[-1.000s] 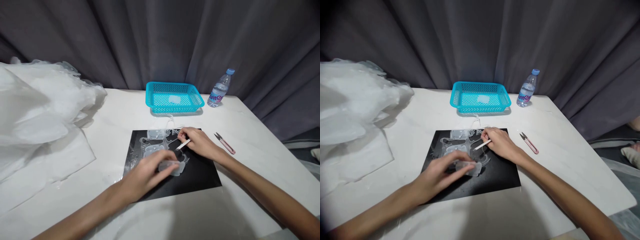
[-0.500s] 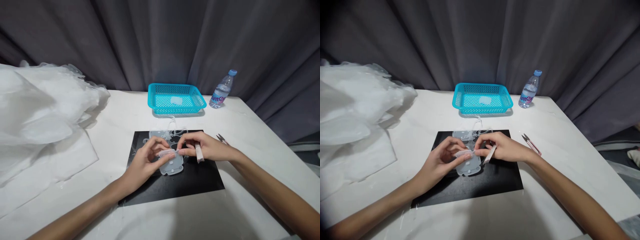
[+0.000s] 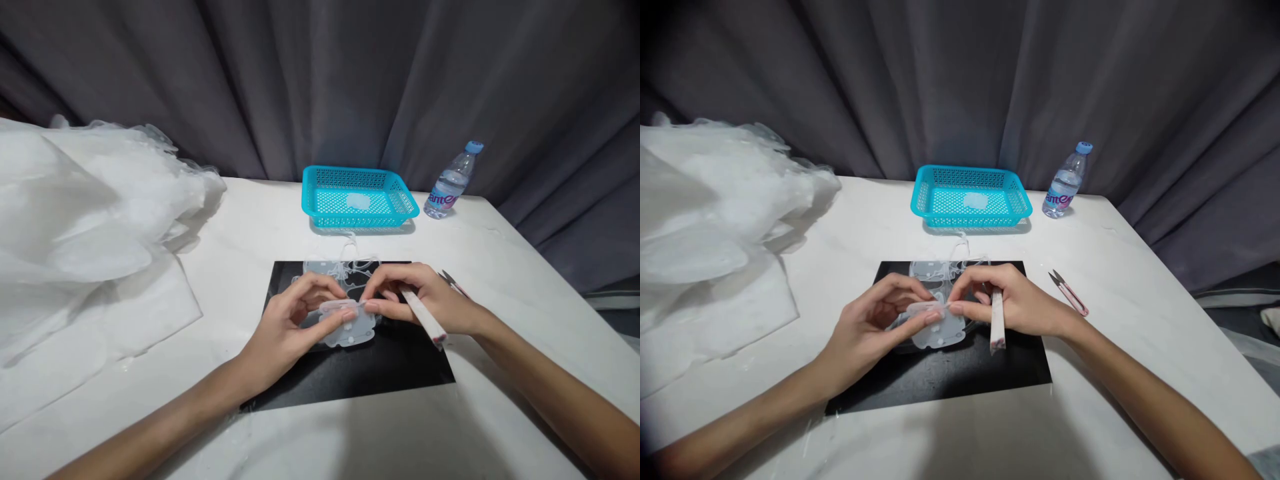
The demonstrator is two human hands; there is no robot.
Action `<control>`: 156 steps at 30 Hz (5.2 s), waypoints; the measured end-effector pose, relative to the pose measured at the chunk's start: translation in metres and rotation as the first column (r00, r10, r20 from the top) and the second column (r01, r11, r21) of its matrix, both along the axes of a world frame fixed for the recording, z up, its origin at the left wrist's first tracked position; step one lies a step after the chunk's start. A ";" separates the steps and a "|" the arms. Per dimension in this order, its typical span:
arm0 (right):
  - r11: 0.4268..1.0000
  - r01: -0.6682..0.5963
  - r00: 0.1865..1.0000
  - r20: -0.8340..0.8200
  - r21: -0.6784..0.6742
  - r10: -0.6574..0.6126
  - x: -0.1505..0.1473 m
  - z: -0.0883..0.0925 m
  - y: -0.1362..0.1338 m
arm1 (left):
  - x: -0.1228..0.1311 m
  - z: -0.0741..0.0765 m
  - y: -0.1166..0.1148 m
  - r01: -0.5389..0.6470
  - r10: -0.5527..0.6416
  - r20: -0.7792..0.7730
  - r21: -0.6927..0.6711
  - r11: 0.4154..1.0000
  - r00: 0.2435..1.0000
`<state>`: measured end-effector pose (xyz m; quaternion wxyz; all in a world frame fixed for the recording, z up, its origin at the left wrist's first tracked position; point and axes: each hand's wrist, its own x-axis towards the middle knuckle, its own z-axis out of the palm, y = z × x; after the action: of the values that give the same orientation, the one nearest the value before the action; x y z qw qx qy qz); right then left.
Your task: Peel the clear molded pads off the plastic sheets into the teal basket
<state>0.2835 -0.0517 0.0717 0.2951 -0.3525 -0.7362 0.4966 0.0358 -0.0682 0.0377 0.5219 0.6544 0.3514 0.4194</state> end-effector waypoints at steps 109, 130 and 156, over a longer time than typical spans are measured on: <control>0.693 -0.238 0.913 0.400 0.680 -0.078 -0.043 -0.058 -0.007 | -0.076 -0.017 -0.008 0.530 -0.190 -0.741 0.253 0.809 0.644; 0.989 -0.133 0.989 0.075 0.061 0.128 -0.042 -0.008 -0.031 | -0.041 -0.015 -0.010 0.012 -0.115 -0.248 -0.384 0.923 0.962; 0.871 0.133 0.765 0.510 0.472 -0.393 -0.059 -0.046 0.037 | -0.053 -0.022 -0.035 0.229 -0.084 -0.389 0.344 0.910 0.918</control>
<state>0.2247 -0.0150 0.0257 0.1860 -0.5215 -0.8193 0.1488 -0.0167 -0.1031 0.0158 0.3418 0.8365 0.2990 0.3067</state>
